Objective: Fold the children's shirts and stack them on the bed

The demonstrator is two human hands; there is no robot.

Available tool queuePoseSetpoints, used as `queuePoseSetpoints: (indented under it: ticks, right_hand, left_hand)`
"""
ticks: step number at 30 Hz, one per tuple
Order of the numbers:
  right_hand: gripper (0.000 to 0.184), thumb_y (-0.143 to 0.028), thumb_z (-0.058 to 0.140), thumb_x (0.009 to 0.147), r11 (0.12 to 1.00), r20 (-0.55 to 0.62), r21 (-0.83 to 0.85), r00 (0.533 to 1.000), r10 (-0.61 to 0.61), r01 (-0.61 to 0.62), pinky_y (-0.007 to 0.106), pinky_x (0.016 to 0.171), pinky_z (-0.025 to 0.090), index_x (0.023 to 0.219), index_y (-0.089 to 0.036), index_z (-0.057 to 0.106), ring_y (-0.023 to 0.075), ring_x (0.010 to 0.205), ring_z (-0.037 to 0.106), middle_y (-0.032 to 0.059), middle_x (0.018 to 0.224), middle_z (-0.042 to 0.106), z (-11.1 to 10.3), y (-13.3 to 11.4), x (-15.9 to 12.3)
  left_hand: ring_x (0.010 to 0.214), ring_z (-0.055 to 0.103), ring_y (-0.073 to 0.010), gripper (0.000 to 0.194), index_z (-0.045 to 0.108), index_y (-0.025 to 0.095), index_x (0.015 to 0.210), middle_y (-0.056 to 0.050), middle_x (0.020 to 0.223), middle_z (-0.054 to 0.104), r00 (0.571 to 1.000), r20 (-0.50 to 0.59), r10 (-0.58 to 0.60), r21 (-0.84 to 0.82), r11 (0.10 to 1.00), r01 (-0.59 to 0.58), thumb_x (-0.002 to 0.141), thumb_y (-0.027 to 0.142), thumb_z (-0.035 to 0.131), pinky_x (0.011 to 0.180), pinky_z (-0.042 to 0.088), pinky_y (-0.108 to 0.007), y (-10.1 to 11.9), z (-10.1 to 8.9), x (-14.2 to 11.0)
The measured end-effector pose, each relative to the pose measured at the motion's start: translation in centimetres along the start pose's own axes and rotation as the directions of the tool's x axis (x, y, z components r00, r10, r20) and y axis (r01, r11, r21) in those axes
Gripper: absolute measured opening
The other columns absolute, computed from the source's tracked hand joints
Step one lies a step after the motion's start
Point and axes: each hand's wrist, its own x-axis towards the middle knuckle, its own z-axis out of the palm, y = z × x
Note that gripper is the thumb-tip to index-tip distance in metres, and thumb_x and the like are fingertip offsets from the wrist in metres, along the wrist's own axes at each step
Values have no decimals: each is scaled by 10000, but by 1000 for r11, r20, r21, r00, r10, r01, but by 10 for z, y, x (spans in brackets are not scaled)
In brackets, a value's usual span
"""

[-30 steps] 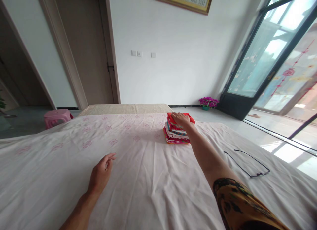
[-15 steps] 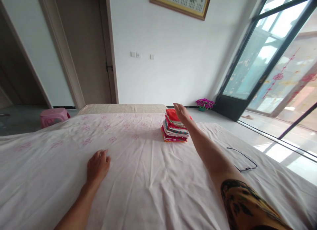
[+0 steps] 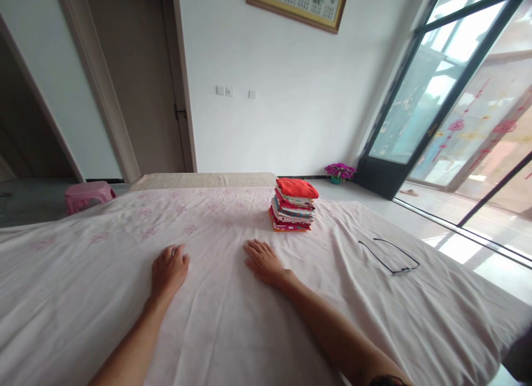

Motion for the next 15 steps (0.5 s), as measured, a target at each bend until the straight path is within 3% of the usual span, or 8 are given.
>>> queuePoseSetpoints:
  ticks: [15]
  right_hand:
    - [468,-367,445,978,998,-114,-53,993,22,-28,366,1167,243,1404,-199,538,212,1384,411,83,1475,515,4,-7,4]
  left_hand:
    - [1209,540,-256,408,601,166,1287,-143,1310,596,1000,-8,-16,-24,1000,16,950,293,408,1021,383,-383,4,-9,-6]
